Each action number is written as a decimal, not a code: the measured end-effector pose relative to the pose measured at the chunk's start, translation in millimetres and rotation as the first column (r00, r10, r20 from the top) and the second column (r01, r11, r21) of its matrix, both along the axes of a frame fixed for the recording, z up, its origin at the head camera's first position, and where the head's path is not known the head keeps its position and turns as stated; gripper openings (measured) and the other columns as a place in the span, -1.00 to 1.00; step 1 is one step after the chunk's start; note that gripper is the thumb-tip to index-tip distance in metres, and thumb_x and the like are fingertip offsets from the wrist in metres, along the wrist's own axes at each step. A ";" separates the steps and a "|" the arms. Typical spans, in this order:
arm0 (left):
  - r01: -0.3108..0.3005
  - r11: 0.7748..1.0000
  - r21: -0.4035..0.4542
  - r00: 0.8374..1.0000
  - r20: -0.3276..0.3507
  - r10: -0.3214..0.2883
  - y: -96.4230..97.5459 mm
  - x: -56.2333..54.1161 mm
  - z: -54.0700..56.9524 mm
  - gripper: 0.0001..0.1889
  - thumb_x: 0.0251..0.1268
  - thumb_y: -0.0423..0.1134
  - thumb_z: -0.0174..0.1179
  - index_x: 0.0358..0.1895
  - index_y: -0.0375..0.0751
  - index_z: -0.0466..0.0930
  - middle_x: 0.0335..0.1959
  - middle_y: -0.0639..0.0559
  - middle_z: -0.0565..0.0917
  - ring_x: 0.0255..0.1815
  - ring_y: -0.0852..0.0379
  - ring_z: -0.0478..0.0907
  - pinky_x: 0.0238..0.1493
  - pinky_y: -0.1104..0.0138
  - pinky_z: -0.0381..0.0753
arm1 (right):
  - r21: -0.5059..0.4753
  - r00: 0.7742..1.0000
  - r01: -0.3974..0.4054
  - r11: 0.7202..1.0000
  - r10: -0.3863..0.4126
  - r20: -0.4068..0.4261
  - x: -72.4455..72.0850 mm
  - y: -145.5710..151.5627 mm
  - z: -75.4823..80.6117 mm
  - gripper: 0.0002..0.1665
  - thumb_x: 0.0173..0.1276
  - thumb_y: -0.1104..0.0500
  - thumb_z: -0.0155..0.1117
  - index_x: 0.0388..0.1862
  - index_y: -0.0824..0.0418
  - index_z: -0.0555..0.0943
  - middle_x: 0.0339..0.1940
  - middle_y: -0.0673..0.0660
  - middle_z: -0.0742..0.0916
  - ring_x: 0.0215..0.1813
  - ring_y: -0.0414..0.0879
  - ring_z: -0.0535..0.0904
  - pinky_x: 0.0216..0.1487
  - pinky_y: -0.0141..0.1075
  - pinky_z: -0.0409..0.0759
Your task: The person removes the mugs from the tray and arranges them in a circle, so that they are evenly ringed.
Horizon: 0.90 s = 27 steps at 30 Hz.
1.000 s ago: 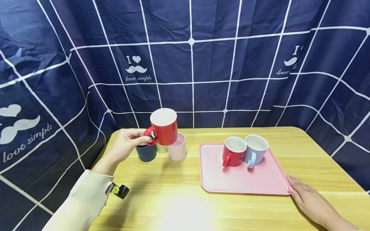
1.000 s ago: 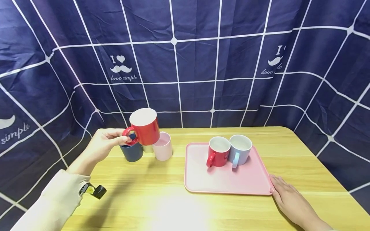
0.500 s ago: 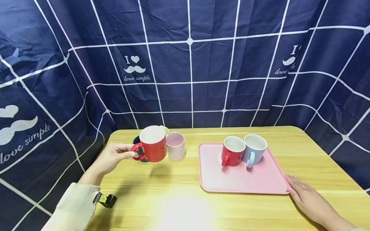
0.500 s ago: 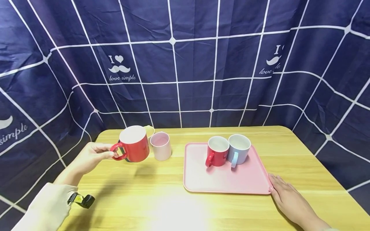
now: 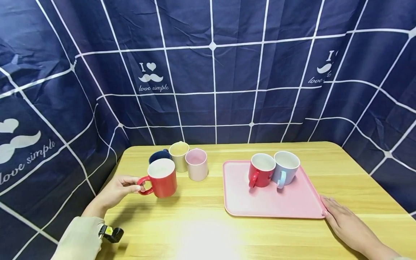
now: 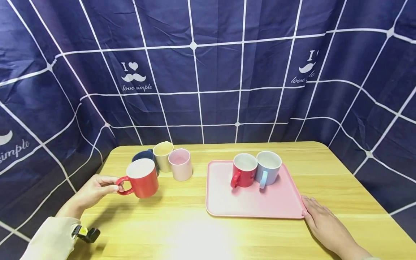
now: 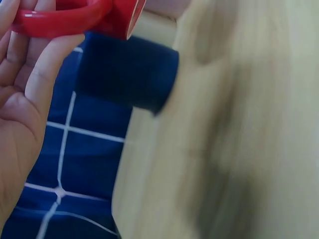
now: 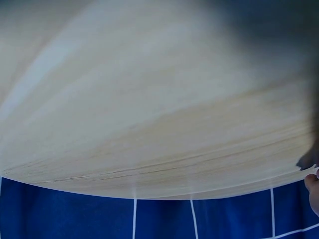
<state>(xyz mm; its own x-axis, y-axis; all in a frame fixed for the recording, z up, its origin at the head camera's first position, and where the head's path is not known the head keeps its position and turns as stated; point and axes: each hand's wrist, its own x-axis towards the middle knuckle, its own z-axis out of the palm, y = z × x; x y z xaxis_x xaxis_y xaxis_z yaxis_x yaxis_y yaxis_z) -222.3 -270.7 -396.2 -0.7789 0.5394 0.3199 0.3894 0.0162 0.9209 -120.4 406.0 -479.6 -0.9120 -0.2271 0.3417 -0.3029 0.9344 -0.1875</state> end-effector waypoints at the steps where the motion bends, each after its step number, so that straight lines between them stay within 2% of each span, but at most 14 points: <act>1: 0.011 1.000 0.007 1.000 0.007 -0.011 -2.3 0.3 -2.8 -0.56 0.25 -0.66 0.01 -0.17 -0.02 0.73 -0.33 0.08 0.72 -0.26 0.25 0.64 -0.18 0.41 0.60 | 0.000 1.000 0.001 1.000 -0.001 0.002 -0.2 -0.1 0.2 -0.46 0.50 0.16 0.00 0.32 0.50 0.32 0.21 0.46 0.49 0.48 0.07 0.02 0.41 -0.37 -0.38; 5: 0.056 0.998 0.040 0.998 0.041 -0.058 -10.7 0.5 -13.0 -0.54 0.26 -0.68 -0.05 -0.14 -0.07 0.71 -0.31 0.07 0.72 -0.22 0.27 0.62 -0.15 0.43 0.58 | 0.001 1.000 0.007 1.000 -0.007 0.017 -0.3 -0.3 0.7 -0.45 0.51 0.15 -0.01 0.32 0.50 0.31 0.21 0.47 0.48 0.47 0.12 0.03 0.40 -0.39 -0.40; 9: 0.074 0.995 0.064 0.994 0.077 -0.079 -18.2 0.5 -21.5 -0.52 0.28 -0.68 -0.07 -0.10 -0.05 0.71 -0.29 0.09 0.72 -0.21 0.28 0.61 -0.14 0.46 0.56 | 0.000 1.000 0.007 1.000 -0.007 0.017 -0.4 -0.4 1.0 -0.45 0.51 0.16 0.00 0.32 0.50 0.31 0.21 0.47 0.48 0.46 0.16 0.07 0.40 -0.40 -0.40; 16: 0.122 0.987 0.102 0.986 0.099 -0.132 -25.6 -1.5 -33.8 -0.54 0.30 -0.69 -0.10 -0.08 -0.13 0.69 -0.25 0.04 0.72 -0.18 0.24 0.61 -0.12 0.42 0.57 | -0.006 1.000 0.004 1.000 -0.004 0.002 0.1 -0.7 0.0 -0.46 0.50 0.17 0.01 0.31 0.50 0.32 0.21 0.47 0.49 0.47 0.12 0.04 0.43 -0.29 -0.37; 22: 0.124 0.984 0.131 0.979 0.145 -0.143 -29.0 -3.0 -39.2 -0.57 0.32 -0.68 -0.12 -0.06 -0.19 0.67 -0.23 0.01 0.71 -0.17 0.21 0.62 -0.09 0.40 0.58 | -0.007 1.000 0.010 1.000 -0.010 0.014 0.4 -0.5 -0.9 -0.45 0.50 0.16 0.00 0.32 0.50 0.31 0.22 0.47 0.48 0.47 0.11 0.03 0.44 -0.25 -0.35; 27: 0.113 0.986 0.124 0.977 0.166 -0.133 -30.6 -3.4 -41.6 -0.56 0.33 -0.67 -0.12 -0.05 -0.17 0.67 -0.22 0.02 0.71 -0.16 0.21 0.62 -0.07 0.40 0.57 | -0.008 1.000 0.013 1.000 -0.013 0.016 0.5 -0.2 -1.2 -0.45 0.50 0.16 0.00 0.32 0.49 0.31 0.22 0.47 0.48 0.47 0.11 0.03 0.44 -0.23 -0.35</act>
<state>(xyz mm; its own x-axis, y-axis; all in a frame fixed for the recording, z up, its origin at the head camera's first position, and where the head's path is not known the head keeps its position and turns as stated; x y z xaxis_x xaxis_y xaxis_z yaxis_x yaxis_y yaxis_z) -225.7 -301.3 -437.8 -0.7575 0.6026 0.2510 0.2169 -0.1302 0.9675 -119.9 405.8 -480.7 -0.9201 -0.2122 0.3292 -0.2876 0.9367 -0.1999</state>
